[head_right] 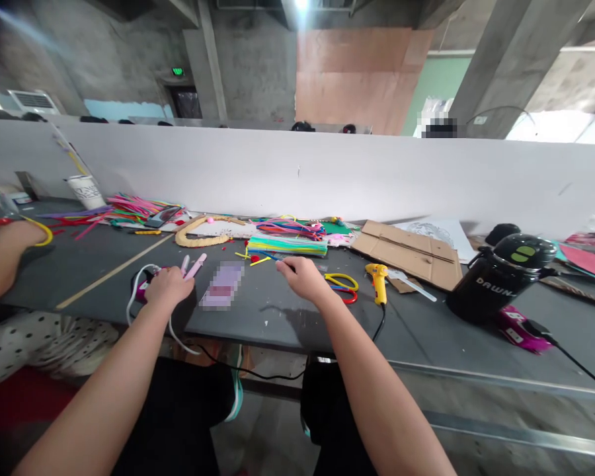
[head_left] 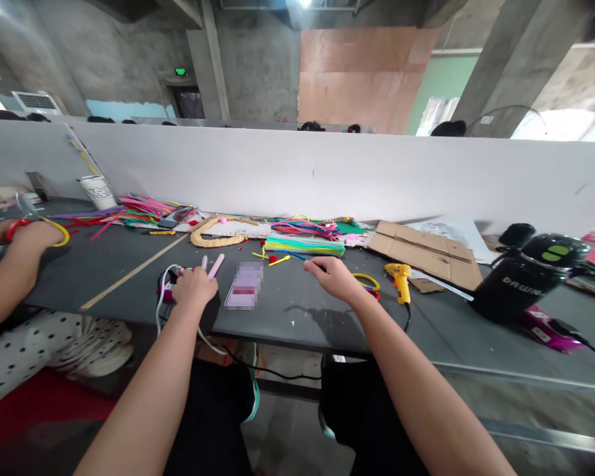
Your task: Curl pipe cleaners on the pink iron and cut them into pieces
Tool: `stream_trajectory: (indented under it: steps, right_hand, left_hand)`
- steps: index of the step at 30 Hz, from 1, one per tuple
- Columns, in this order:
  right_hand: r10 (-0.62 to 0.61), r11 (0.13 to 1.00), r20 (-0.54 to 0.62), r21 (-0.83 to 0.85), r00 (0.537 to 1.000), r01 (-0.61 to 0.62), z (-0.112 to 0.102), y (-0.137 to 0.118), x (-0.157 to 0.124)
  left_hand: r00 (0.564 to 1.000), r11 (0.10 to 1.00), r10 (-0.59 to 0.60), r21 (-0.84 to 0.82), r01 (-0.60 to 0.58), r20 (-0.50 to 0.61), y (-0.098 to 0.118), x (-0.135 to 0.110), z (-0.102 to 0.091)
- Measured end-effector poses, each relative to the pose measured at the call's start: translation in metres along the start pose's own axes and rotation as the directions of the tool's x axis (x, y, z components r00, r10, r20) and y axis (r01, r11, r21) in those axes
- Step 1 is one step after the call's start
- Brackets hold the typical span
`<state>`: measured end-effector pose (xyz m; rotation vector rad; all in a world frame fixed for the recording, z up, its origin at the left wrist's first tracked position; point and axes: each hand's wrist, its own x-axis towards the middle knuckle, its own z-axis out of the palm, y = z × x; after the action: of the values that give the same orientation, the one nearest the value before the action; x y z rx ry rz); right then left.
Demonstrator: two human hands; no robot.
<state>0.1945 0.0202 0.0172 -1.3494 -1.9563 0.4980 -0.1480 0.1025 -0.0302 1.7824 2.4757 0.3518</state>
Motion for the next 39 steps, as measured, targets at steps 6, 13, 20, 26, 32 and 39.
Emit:
stream_trajectory:
  steps: [6, 13, 20, 26, 32, 39]
  right_hand:
    - [0.015, 1.000, 0.051, -0.014, 0.999, -0.015, 0.003, 0.000, 0.001]
    - [0.025, 1.000, 0.052, -0.007, 0.998, -0.025, 0.002, 0.011, 0.003]
    - [0.005, 0.989, -0.092, 0.147, 0.996, 0.008, 0.015, 0.003, 0.013]
    - [0.026, 0.975, -0.209, 0.222, 0.977, 0.022, 0.023, -0.014, 0.012]
    - [0.013, 0.988, -0.196, 0.153, 0.981, 0.017, 0.023, -0.016, 0.010]
    - [-0.027, 0.996, -0.198, 0.082, 0.980, 0.044, 0.021, -0.020, 0.005]
  left_hand:
    - [0.998, 0.999, 0.037, -0.036, -0.039, -0.041, -0.001, 0.008, 0.010]
    - [0.996, 0.996, 0.088, -0.020, -0.088, -0.006, -0.011, 0.015, 0.003]
    - [0.967, 0.349, 0.253, -0.934, -0.080, 0.012, 0.022, -0.034, -0.024]
    - [0.788, -0.003, 0.577, -0.964, 0.267, 0.216, 0.076, -0.096, -0.027]
    - [0.745, -0.016, 0.623, -0.949, 0.315, 0.238, 0.088, -0.103, -0.019]
    - [0.836, 0.258, 0.517, -0.965, 0.055, 0.186, 0.100, -0.105, -0.006]
